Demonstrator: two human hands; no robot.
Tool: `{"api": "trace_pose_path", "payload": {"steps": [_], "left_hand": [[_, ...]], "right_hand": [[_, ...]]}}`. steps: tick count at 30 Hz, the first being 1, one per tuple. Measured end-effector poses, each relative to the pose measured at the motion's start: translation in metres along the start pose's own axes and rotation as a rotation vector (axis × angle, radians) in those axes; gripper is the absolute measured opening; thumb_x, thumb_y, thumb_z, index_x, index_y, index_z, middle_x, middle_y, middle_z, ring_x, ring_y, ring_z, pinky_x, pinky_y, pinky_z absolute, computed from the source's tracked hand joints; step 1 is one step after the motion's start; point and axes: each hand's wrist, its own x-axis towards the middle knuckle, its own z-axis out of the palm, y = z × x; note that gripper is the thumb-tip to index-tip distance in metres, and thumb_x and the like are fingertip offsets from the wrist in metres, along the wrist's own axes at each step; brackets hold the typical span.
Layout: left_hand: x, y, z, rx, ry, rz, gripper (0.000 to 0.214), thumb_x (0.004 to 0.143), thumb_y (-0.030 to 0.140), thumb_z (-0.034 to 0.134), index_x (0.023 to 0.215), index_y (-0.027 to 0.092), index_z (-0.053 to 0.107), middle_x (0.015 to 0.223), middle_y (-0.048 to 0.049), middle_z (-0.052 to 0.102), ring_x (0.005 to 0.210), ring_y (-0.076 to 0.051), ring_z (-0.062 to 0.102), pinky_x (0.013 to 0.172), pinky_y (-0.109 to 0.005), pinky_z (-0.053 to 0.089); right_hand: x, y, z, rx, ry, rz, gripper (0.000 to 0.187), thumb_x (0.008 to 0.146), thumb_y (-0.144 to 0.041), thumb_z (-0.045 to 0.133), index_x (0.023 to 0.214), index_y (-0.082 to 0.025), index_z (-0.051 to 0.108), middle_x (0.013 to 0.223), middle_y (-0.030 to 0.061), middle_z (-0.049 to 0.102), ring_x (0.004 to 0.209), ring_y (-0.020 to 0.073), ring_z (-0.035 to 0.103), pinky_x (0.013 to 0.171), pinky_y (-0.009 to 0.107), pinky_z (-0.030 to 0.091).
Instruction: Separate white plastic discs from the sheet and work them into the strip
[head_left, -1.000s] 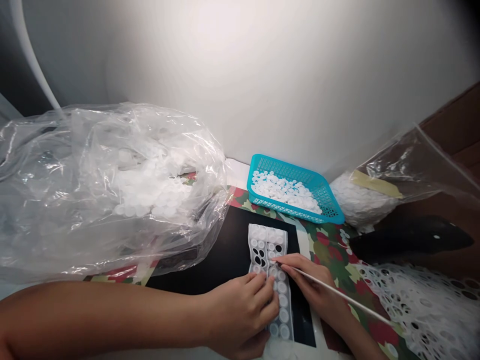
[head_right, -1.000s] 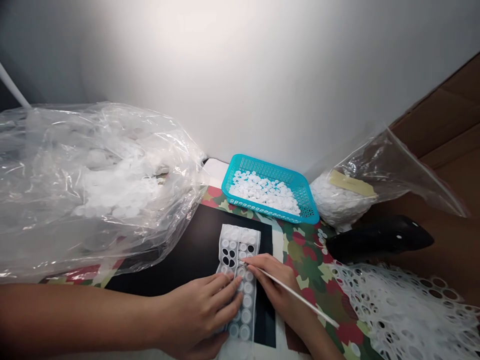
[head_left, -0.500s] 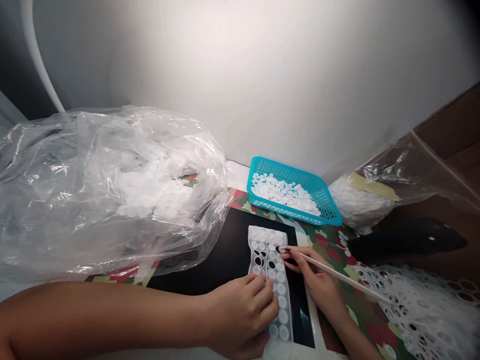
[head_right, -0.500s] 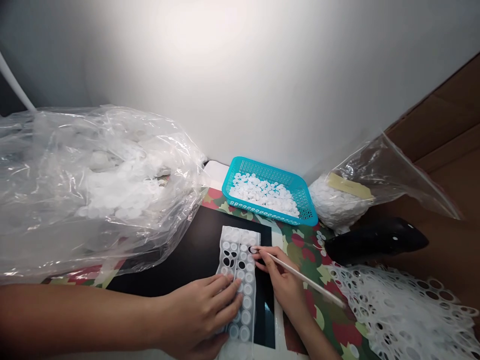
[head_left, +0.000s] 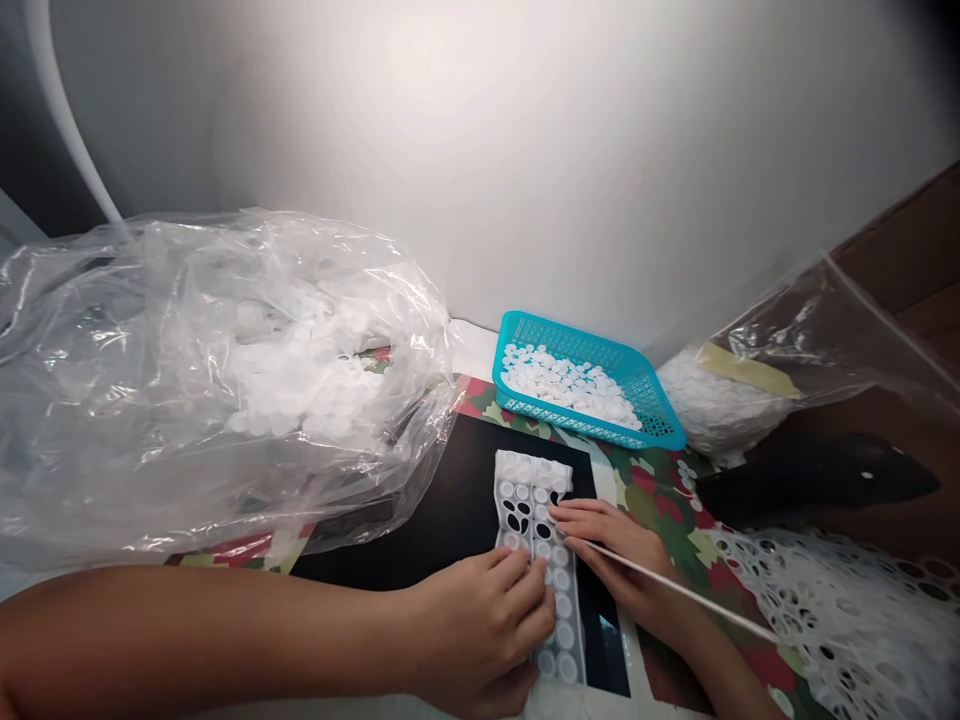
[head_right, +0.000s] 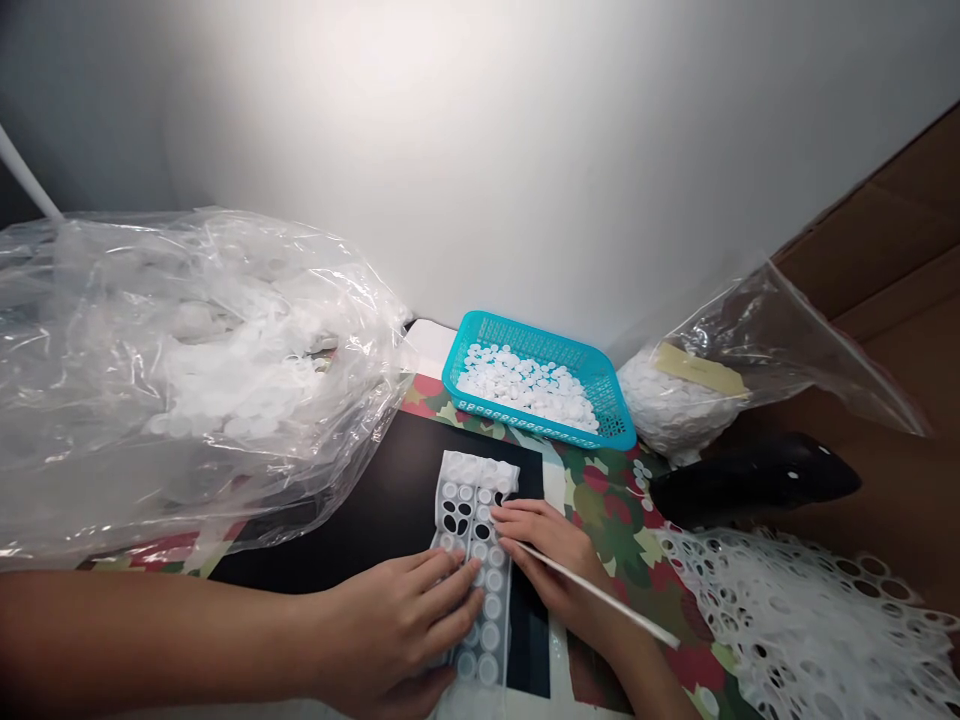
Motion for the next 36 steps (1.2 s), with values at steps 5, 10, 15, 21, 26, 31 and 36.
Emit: {"api": "trace_pose_path", "payload": {"steps": [5,10,15,21,26,31,36], "left_hand": [[-0.0005,0.0002,-0.0001,-0.015,0.001,-0.004,0.046,0.086,0.036,0.04,0.118,0.004,0.052,0.122,-0.0188,0.057,0.107,-0.029,0.054,0.092,-0.037,0.041],[-0.0005,-0.0005,-0.0014,-0.011,-0.003,-0.002,0.046,0.086,0.036,0.04,0.118,0.005,0.053,0.122,-0.0186,0.057,0.106,-0.029,0.054,0.092,-0.037,0.04],[-0.0001,-0.0006,-0.0006,-0.015,0.014,-0.005,0.046,0.086,0.036,0.042,0.117,0.004,0.053,0.12,-0.019,0.057,0.105,-0.029,0.055,0.091,-0.037,0.042],[0.0005,-0.0009,-0.0025,-0.015,0.013,-0.001,0.046,0.086,0.036,0.042,0.117,0.004,0.053,0.121,-0.0187,0.057,0.105,-0.029,0.055,0.092,-0.037,0.041],[-0.0003,-0.0012,-0.0024,-0.016,0.003,-0.004,0.046,0.087,0.037,0.042,0.119,0.004,0.052,0.121,-0.0179,0.057,0.106,-0.029,0.054,0.092,-0.037,0.041],[-0.0008,-0.0014,-0.0009,-0.03,0.002,-0.003,0.046,0.086,0.037,0.042,0.119,0.005,0.052,0.121,-0.0186,0.056,0.107,-0.028,0.054,0.092,-0.037,0.041],[0.0003,-0.0021,-0.0029,-0.039,-0.002,-0.003,0.046,0.087,0.037,0.042,0.118,0.004,0.052,0.12,-0.0183,0.057,0.106,-0.028,0.054,0.092,-0.036,0.041]], "right_hand": [[-0.0001,0.0013,-0.0044,0.067,-0.07,0.108,0.015,0.091,-0.019,0.054,0.099,-0.023,0.066,0.112,0.0061,0.07,0.112,0.0225,0.061,0.095,0.04,0.052],[-0.0001,0.0005,-0.0078,0.117,-0.094,0.157,0.015,0.092,-0.023,0.054,0.097,-0.024,0.068,0.114,0.0064,0.069,0.115,0.0244,0.059,0.097,0.044,0.05],[-0.001,0.001,-0.0087,0.14,-0.113,0.194,0.014,0.092,-0.023,0.054,0.095,-0.024,0.067,0.116,0.006,0.068,0.116,0.0238,0.057,0.099,0.044,0.049],[-0.0023,0.0015,-0.0078,0.151,-0.109,0.198,0.014,0.092,-0.023,0.054,0.094,-0.024,0.067,0.116,0.0065,0.068,0.116,0.0244,0.057,0.098,0.045,0.049],[-0.0013,0.0014,-0.0085,0.139,-0.108,0.199,0.014,0.092,-0.024,0.054,0.092,-0.023,0.068,0.115,0.0072,0.069,0.116,0.0254,0.058,0.098,0.046,0.049],[-0.0014,0.0017,-0.0086,0.142,-0.117,0.2,0.013,0.091,-0.023,0.054,0.093,-0.023,0.067,0.116,0.0063,0.068,0.117,0.0247,0.057,0.099,0.045,0.048],[-0.0027,0.0024,-0.0076,0.143,-0.126,0.205,0.013,0.092,-0.023,0.052,0.092,-0.023,0.066,0.117,0.0066,0.067,0.117,0.0243,0.056,0.099,0.045,0.048]]}}
